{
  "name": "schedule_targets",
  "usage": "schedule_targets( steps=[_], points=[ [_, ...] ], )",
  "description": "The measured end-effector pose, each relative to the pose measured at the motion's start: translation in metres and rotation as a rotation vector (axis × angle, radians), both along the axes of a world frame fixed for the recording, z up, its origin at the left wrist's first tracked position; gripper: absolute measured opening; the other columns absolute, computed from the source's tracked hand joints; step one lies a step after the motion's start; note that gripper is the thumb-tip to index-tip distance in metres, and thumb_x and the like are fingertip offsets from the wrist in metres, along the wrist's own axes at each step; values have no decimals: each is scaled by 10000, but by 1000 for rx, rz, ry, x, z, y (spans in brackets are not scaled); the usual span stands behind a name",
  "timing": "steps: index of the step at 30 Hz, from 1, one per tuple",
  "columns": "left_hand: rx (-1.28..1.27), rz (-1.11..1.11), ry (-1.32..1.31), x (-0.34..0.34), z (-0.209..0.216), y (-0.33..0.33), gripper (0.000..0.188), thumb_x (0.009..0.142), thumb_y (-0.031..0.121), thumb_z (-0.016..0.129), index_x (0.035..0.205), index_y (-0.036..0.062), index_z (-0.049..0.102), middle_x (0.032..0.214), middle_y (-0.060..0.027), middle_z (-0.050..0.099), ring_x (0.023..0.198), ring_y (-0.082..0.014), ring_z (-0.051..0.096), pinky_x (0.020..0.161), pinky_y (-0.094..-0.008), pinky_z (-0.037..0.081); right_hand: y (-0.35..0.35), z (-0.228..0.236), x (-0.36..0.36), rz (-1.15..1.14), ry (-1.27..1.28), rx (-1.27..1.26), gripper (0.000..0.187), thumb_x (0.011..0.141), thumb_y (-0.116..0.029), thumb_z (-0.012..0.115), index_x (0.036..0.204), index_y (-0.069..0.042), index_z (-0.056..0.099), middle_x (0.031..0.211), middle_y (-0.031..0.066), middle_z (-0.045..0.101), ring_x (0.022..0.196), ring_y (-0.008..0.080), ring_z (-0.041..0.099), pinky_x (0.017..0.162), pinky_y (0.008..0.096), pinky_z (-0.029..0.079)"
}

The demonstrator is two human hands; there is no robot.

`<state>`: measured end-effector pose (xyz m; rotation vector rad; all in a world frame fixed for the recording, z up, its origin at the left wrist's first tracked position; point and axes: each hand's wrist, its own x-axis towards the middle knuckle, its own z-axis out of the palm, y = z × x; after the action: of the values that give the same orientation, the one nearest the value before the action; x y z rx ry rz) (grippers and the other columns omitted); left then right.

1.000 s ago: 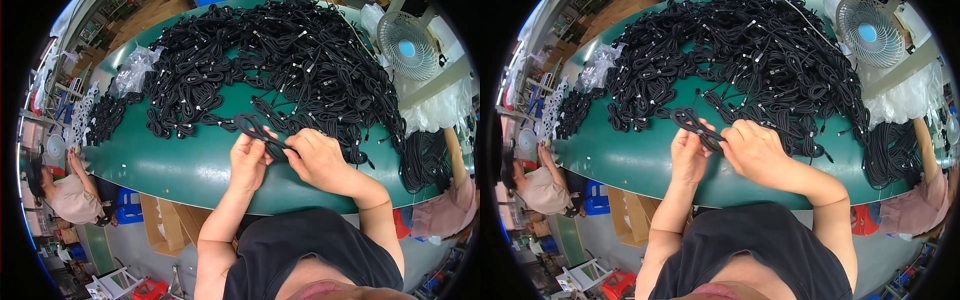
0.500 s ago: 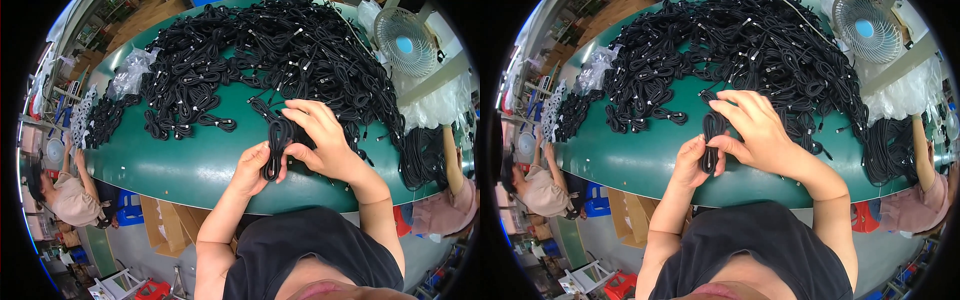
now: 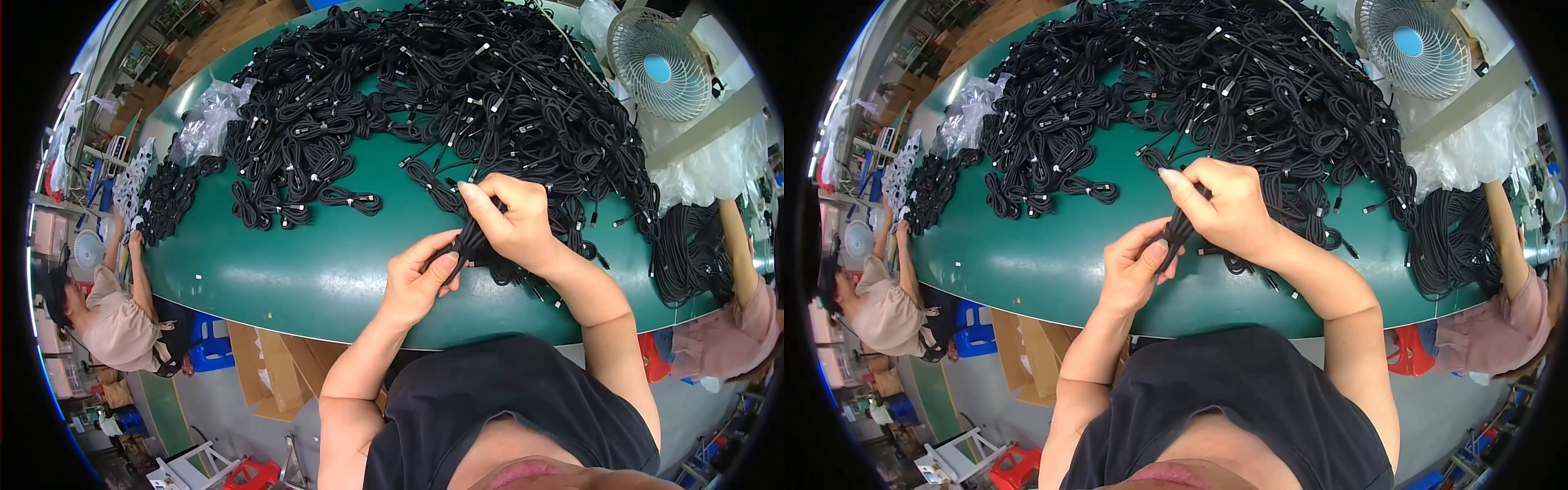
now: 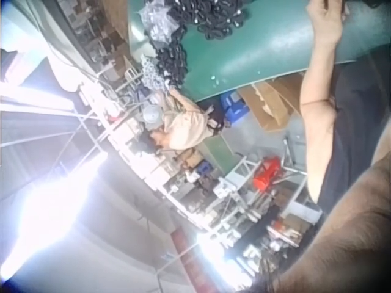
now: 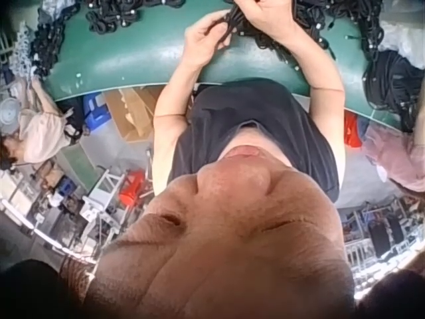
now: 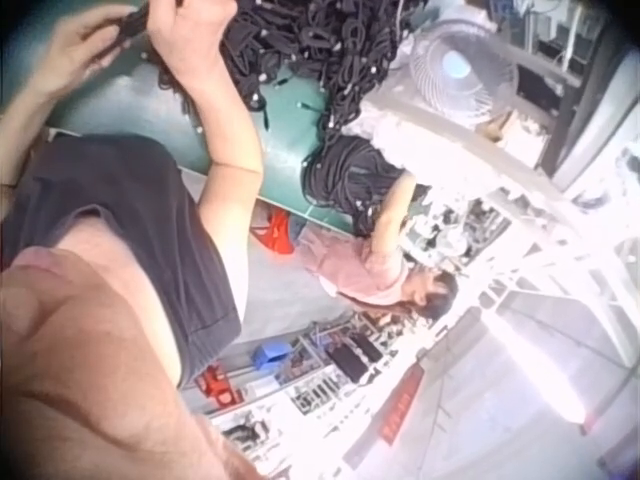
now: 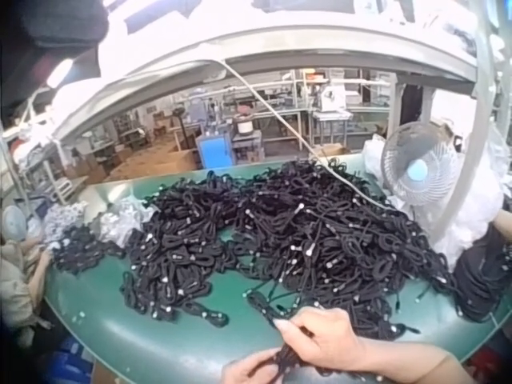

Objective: The person is bundling and securing black electronic cables using wire ties on an assembly line.

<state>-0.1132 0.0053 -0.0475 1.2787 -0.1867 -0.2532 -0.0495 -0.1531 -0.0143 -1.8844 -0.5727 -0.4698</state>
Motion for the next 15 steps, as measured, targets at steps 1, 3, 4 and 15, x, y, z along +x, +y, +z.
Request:
schedule_targets(
  steps=[1, 3, 4, 15],
  points=[
    [-1, -1, 0, 1, 0, 1, 347, 894, 205, 515, 1151, -26, 496, 796, -97, 582, 583, -105, 519, 479, -201, 404, 0, 1, 1, 19, 145, 63, 283, 826, -205, 611, 655, 15, 560, 510, 33, 491, 417, 84, 474, 381, 248, 351],
    [-332, -33, 127, 9, 0, 4, 392, 909, 246, 477, 1182, -37, 467, 818, -125, 581, 583, -128, 528, 481, -213, 407, -2, 2, 6, 68, 301, 39, 347, 873, -291, 547, 707, 13, 565, 522, 11, 494, 434, 48, 457, 381, 214, 338],
    [-482, -60, 105, 12, 0, 5, 456, 909, 309, 460, 1208, -35, 444, 886, -158, 571, 627, -163, 545, 514, -237, 426, -3, 5, 7, 158, 610, 166, 376, 886, -339, 511, 747, 6, 567, 534, 8, 498, 430, 53, 450, 382, 208, 343],
    [91, 38, -647, 23, 9, 14, 625, 724, 303, 714, 1233, 30, 474, 1162, -83, 379, 973, -159, 455, 786, -274, 398, -3, -9, 3, 464, 1315, 387, 642, 872, -574, 350, 1051, 34, 455, 664, 63, 509, 398, 111, 444, 335, 219, 324]
  ],
)
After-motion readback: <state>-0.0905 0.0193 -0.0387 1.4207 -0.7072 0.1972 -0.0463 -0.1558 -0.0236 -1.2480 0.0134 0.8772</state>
